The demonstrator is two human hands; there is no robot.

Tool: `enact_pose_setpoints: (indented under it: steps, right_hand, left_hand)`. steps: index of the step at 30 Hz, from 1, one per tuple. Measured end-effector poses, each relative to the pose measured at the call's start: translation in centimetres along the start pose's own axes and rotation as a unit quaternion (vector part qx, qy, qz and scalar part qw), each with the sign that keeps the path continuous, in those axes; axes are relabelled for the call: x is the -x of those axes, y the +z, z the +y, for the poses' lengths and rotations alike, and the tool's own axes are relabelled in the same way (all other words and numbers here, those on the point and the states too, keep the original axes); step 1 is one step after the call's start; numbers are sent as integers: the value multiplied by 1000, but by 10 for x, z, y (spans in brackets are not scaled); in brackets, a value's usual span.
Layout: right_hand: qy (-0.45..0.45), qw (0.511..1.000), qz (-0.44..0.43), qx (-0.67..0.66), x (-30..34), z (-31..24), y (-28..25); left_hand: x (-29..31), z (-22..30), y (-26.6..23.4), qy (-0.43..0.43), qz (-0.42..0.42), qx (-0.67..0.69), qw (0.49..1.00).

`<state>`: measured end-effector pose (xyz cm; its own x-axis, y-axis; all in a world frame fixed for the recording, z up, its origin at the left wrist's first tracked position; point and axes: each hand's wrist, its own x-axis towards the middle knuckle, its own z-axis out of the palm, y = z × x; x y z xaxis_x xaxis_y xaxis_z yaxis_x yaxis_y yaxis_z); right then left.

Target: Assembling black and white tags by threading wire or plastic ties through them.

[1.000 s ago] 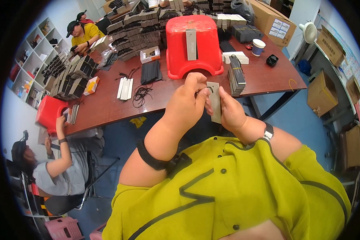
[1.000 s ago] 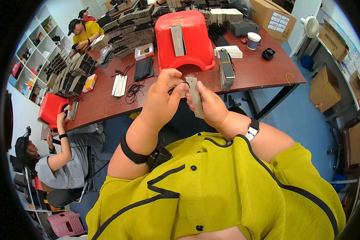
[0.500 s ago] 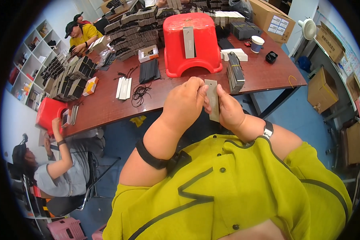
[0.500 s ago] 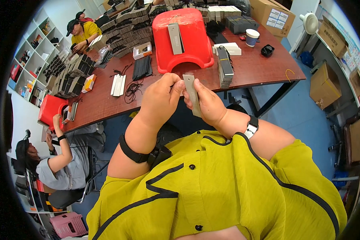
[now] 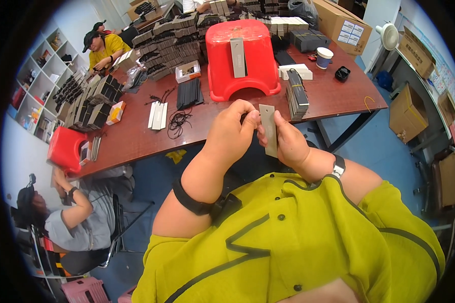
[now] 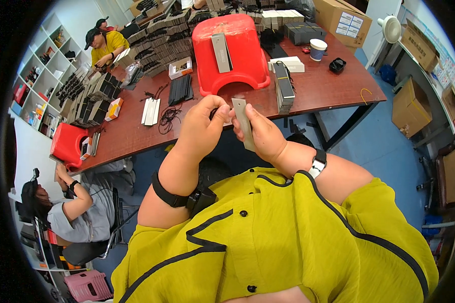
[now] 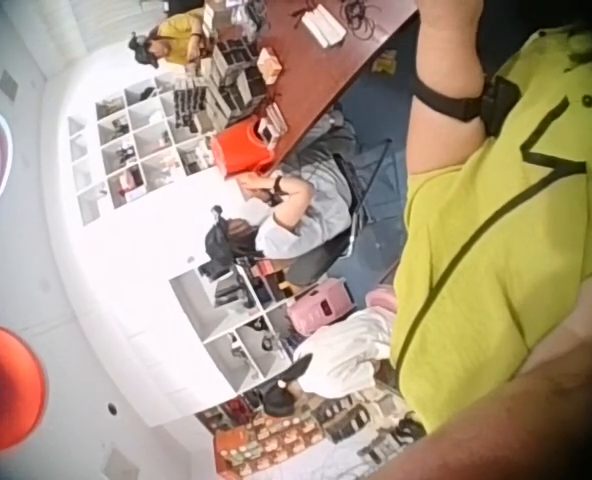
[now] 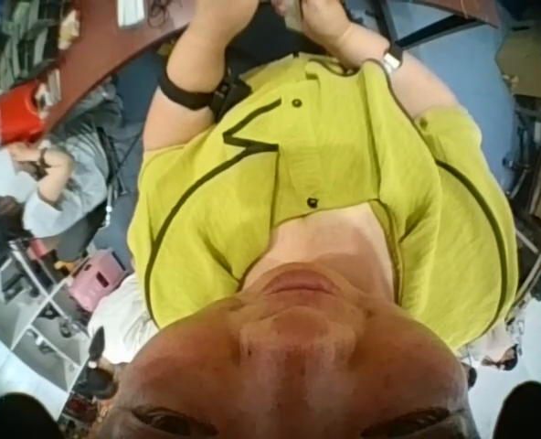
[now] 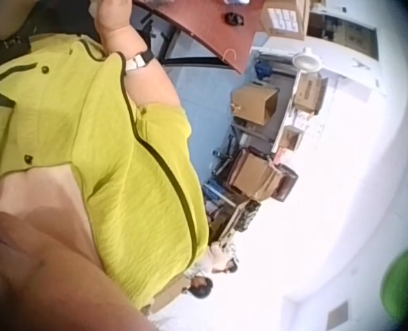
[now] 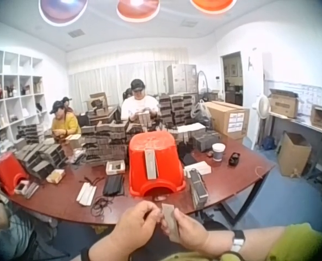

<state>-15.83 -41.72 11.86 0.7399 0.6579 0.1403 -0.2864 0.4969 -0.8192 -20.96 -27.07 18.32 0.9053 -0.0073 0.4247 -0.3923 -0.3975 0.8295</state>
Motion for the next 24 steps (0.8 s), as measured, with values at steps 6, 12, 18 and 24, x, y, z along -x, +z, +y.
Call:
enact_pose_setpoints:
  steps: [6, 12, 18, 24]
  right_hand:
    - [31, 999, 15, -12, 1, -4, 3]
    - [39, 998, -10, -48, -1, -4, 6]
    - [32, 998, 21, -56, -2, -2, 5]
    - [2, 1000, 1, -3, -2, 0, 3]
  left_hand:
    - [-1, 2, 1, 12, 11, -1, 1000]
    - [-3, -14, -2, 30, 19, -135, 990]
    - [0, -11, 5, -79, -71, 106, 989]
    - [-2, -16, 5, -57, -74, 88, 992]
